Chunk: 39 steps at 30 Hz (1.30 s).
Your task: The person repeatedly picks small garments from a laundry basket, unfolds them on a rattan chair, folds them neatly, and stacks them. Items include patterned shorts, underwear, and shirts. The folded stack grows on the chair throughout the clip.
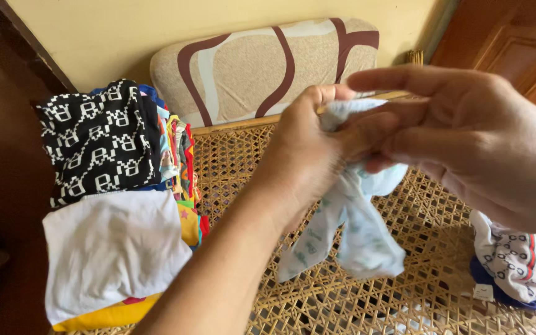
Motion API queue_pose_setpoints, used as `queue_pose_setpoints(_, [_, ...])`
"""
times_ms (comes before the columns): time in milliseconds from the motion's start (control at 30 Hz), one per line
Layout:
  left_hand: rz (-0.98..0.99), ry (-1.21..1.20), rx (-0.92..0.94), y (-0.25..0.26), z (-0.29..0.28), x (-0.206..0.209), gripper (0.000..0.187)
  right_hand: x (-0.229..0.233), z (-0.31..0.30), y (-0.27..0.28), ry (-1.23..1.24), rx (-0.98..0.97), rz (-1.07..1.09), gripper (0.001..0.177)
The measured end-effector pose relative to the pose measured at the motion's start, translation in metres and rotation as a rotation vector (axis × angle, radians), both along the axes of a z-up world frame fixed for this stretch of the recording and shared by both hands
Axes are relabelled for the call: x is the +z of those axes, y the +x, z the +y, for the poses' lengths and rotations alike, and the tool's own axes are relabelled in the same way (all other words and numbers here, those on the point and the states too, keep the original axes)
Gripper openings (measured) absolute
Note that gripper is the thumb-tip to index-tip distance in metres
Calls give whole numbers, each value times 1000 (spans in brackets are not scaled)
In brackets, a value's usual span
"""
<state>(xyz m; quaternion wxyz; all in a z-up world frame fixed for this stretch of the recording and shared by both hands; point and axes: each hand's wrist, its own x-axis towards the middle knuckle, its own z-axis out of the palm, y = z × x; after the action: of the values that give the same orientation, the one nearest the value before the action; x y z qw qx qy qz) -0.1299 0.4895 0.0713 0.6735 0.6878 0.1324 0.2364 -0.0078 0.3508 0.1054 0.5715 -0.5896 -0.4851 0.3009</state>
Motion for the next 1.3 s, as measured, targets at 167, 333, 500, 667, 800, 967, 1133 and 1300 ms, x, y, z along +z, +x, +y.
queue_pose_setpoints(167, [-24, 106, 42, -7, 7, 2, 39, -20, -6, 13, -63, -274, -159, 65])
queue_pose_setpoints(333, [-34, 93, -44, -17, 17, 1, 44, -31, -6, 27, -73, 83, 316, 58])
queue_pose_setpoints(500, [57, 149, -69, -22, 43, -5, 34, -2, -3, 26, -516, -67, -24, 46])
queue_pose_setpoints(667, [234, 411, 95, -6, 56, -16, 20, -2, 27, 10, -852, -393, -508, 31])
queue_pose_setpoints(800, [171, 641, 371, 18, 75, -1, 12, 8, 45, 10, -442, -393, -520, 37])
queue_pose_setpoints(967, [-56, 590, 228, 8, 87, -17, 19, 1, 25, 6, -423, -469, -854, 29])
queue_pose_setpoints(1133, [287, 475, -134, -57, 39, -97, 21, -65, -6, -18, -1174, -231, -603, 21])
queue_pose_setpoints(1300, [556, 172, -370, -110, -10, -162, 26, -153, -49, -48, -777, 374, -505, 20])
